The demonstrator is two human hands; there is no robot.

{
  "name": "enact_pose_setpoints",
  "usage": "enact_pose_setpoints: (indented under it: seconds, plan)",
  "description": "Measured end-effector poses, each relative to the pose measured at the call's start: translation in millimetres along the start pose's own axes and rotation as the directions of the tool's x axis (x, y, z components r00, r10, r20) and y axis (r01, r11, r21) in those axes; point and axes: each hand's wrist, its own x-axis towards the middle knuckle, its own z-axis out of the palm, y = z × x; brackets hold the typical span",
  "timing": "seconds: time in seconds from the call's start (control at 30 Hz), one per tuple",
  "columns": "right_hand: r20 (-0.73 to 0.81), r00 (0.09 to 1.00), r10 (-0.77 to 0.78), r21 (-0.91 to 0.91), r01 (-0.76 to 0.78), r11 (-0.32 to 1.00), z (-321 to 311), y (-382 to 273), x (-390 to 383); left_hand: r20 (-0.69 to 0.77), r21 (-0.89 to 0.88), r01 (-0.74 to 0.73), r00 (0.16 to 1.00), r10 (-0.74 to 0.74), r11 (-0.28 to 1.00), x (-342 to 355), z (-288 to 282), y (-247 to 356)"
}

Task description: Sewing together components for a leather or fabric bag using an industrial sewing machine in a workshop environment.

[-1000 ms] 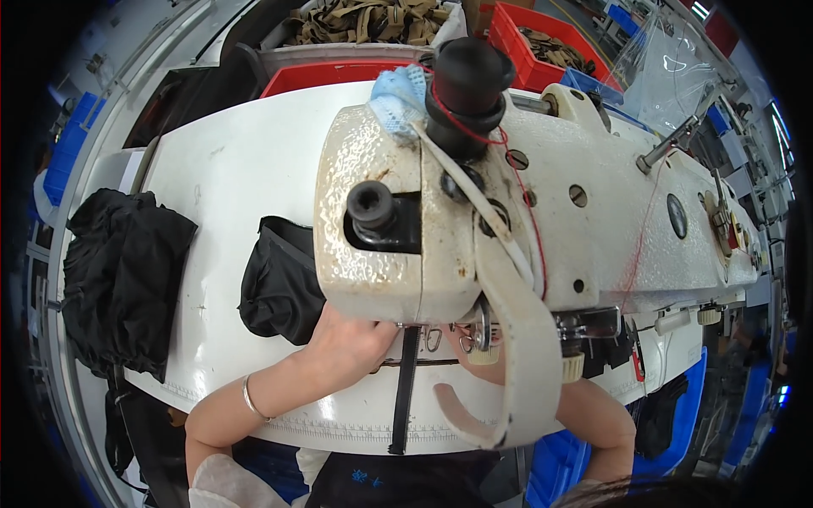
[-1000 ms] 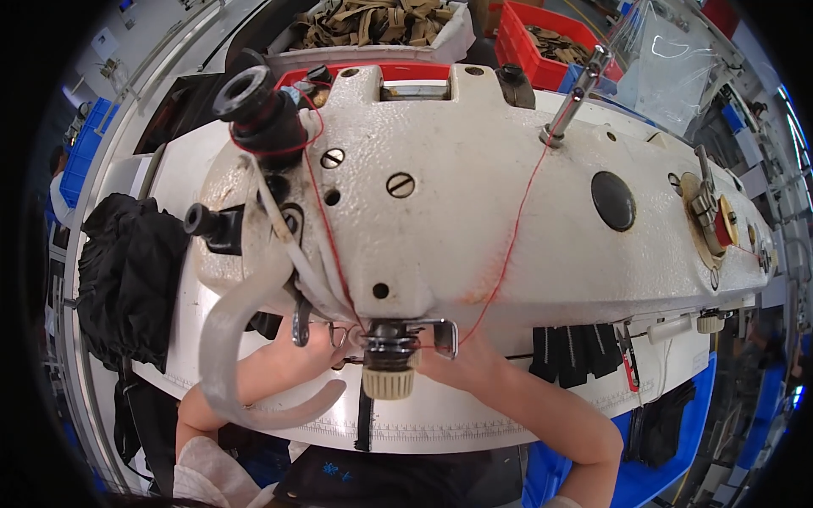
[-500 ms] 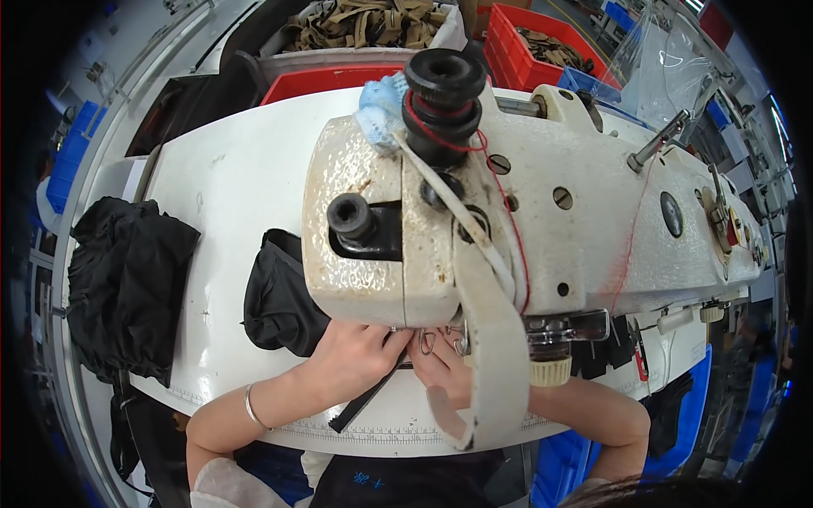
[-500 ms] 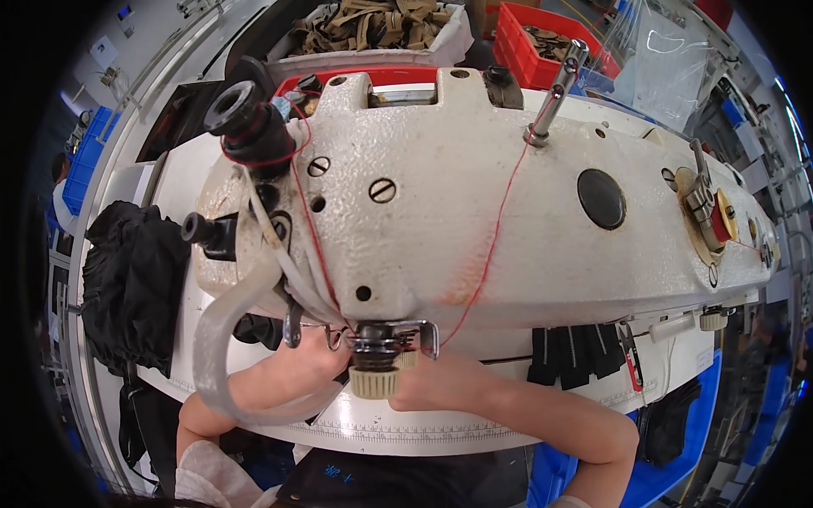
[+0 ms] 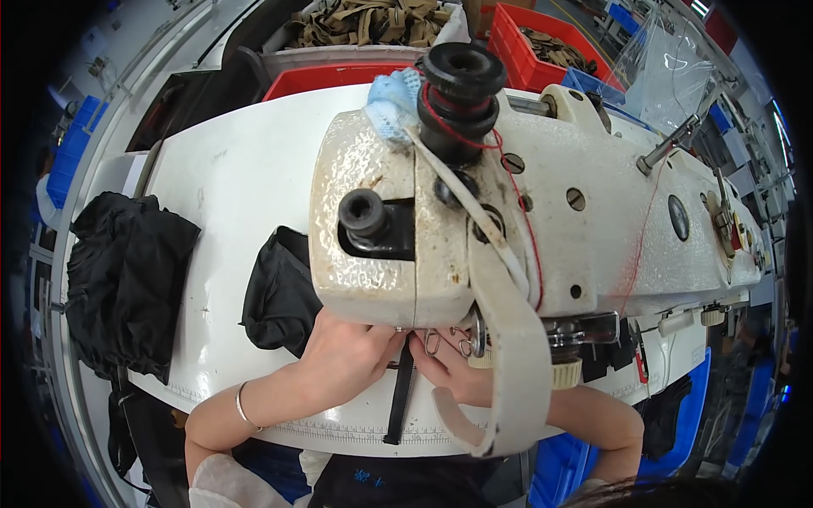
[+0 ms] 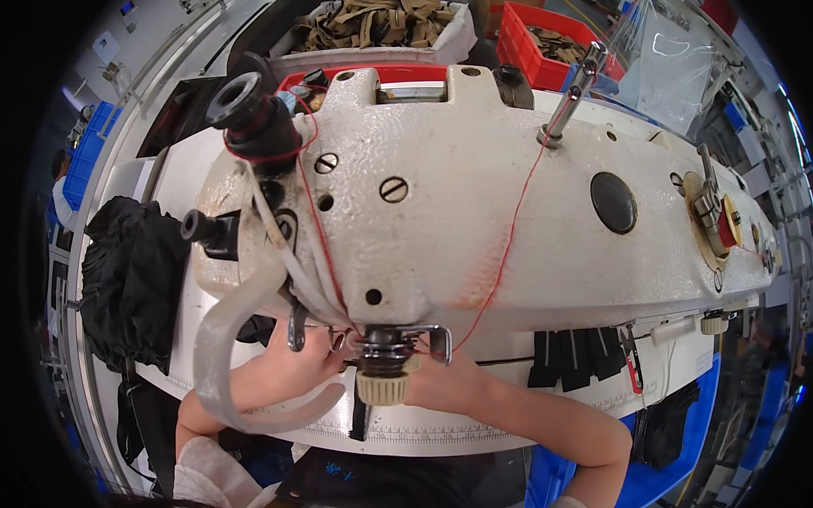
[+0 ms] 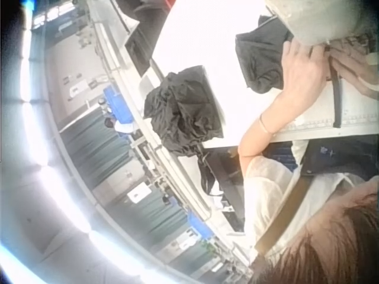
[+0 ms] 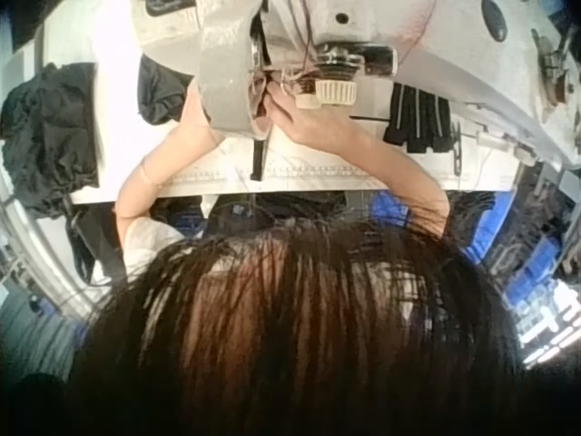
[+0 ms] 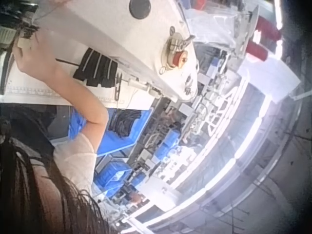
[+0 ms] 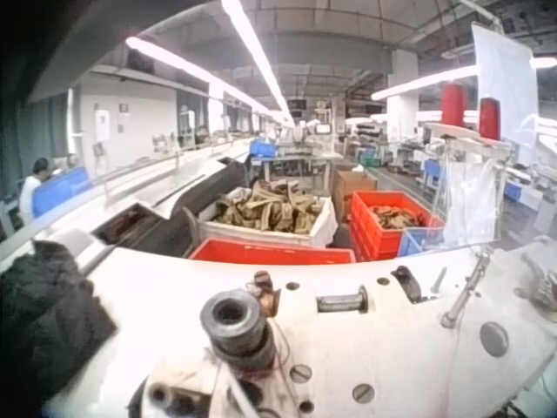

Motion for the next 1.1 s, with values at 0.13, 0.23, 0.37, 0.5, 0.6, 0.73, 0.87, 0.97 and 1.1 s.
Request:
enact_pose_setpoints:
  seconds: [0.13, 0.23, 0.37, 0.5, 0.6, 0.73, 0.87, 0.97, 1.1]
  plan:
    - [-0.197, 0.954, 0.225, 0.362, -0.142, 0.921, 1, -1, -3, 0.197, -0.327, 0.316, 0.944, -0.263, 0.890, -4, -6, -13]
    - [-0.200, 0.878, 0.434, 0.798, -0.111, 0.592, 17, -18, -5, 0.160, -0.288, 0.238, 0.967, -0.199, 0.928, -6, -4, -14]
    - [-0.235, 0.863, 0.447, 0.827, -0.064, 0.558, 22, -24, -5, 0.000, 0.133, -0.136, 0.991, 0.137, 0.982, -19, 9, -3]
    - [-0.195, 0.866, 0.461, 0.923, 0.004, 0.384, 6, -15, -5, -0.040, 0.267, -0.232, 0.967, 0.251, 0.935, -25, 14, 2]
    - [-0.373, 0.781, 0.500, 0.802, 0.001, 0.598, 7, -12, 5, -0.022, 0.222, -0.223, 0.972, 0.234, 0.949, -24, 16, 6]
    - [-0.477, 0.773, 0.418, 0.686, 0.031, 0.727, 5, -8, 5, -0.007, 0.158, -0.232, 0.972, 0.236, 0.960, -29, 19, 5]
    - [-0.484, 0.740, 0.468, 0.694, -0.002, 0.720, 6, -17, 6, -0.024, 0.212, -0.263, 0.961, 0.274, 0.941, -28, 20, 4]
    - [-0.459, 0.743, 0.487, 0.716, -0.014, 0.697, 4, -17, 5, -0.052, 0.222, -0.280, 0.953, 0.298, 0.934, -29, 25, 0]
    - [-0.432, 0.766, 0.476, 0.727, -0.015, 0.686, 5, -18, 5, -0.041, 0.225, -0.280, 0.954, 0.296, 0.933, -29, 25, -1]
